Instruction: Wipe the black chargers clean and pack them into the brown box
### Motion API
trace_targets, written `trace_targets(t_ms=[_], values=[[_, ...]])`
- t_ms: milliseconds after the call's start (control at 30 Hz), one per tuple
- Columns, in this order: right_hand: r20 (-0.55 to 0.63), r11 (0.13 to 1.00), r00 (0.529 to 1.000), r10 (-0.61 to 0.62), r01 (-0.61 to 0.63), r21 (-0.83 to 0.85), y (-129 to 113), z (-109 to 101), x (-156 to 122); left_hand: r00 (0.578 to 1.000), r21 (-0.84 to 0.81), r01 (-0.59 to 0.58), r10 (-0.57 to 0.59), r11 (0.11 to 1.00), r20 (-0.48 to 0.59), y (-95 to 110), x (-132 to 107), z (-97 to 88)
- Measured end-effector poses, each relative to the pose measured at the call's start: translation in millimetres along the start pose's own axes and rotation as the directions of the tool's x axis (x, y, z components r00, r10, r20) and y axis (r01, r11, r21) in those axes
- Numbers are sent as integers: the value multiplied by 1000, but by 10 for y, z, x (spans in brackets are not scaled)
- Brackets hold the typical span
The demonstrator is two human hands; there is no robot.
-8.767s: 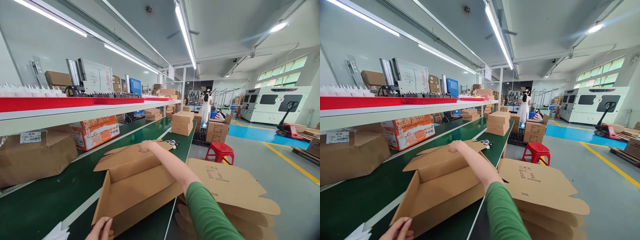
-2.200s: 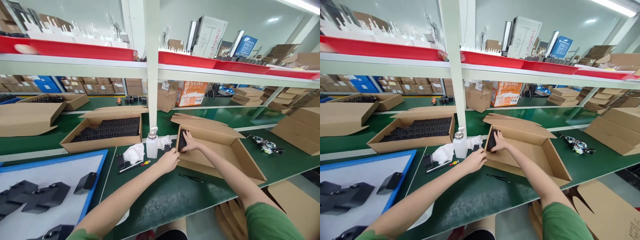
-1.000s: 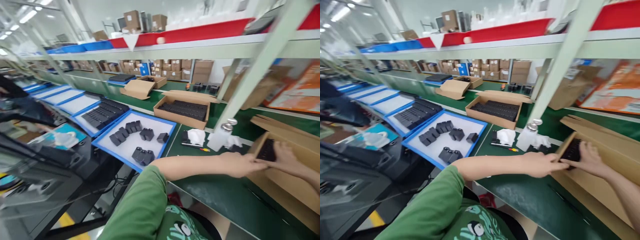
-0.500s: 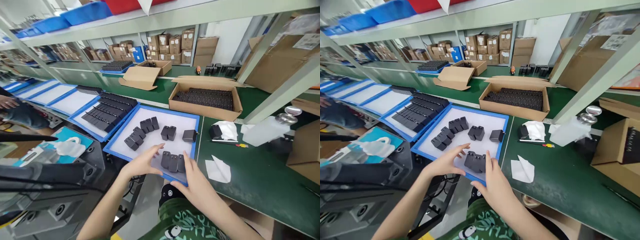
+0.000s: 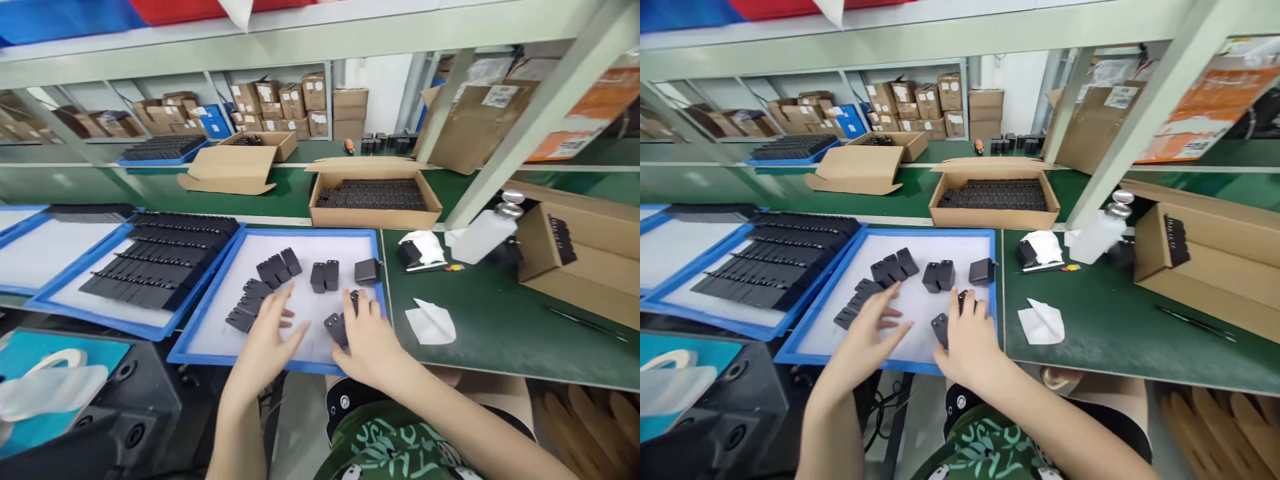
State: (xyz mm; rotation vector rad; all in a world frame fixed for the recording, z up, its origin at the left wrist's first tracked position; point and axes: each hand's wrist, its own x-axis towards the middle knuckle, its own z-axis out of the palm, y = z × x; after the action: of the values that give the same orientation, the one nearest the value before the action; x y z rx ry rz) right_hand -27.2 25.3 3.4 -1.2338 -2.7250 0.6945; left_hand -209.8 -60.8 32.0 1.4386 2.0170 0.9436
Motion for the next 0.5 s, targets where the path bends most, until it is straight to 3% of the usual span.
trace_targets(t_ms=[33, 100, 200, 267, 333, 400, 500], values=[[18, 1000, 999, 27, -26, -15, -69, -1, 21, 996, 67, -9, 15, 998, -86, 47, 132, -6], [40, 998, 998, 49, -48, -36, -180, -37, 55, 990, 223, -6, 38, 975, -139, 165, 415, 90], [1, 998, 1000, -31, 31, -47, -179, -282, 2, 997, 443, 67, -41, 894, -69, 340, 782, 366], [-88, 986, 983, -164, 159, -51, -24, -632, -188, 990, 515, 125, -138, 848, -13, 401, 957, 533], [-209, 975, 952, -222, 217, -46, 280, -1104, -534, 979, 557, 163, -204, 814, 12, 397, 1079, 643], [-337, 995, 936, -96, 101, -2, 782, -1623, -955, 969, 589, 216, -244, 779, -33, 341, 1160, 700], [-571, 984, 815, 98, -166, -68, 1935, -2327, -1437, 940, 571, 337, -304, 749, -155, 255, 1239, 725]])
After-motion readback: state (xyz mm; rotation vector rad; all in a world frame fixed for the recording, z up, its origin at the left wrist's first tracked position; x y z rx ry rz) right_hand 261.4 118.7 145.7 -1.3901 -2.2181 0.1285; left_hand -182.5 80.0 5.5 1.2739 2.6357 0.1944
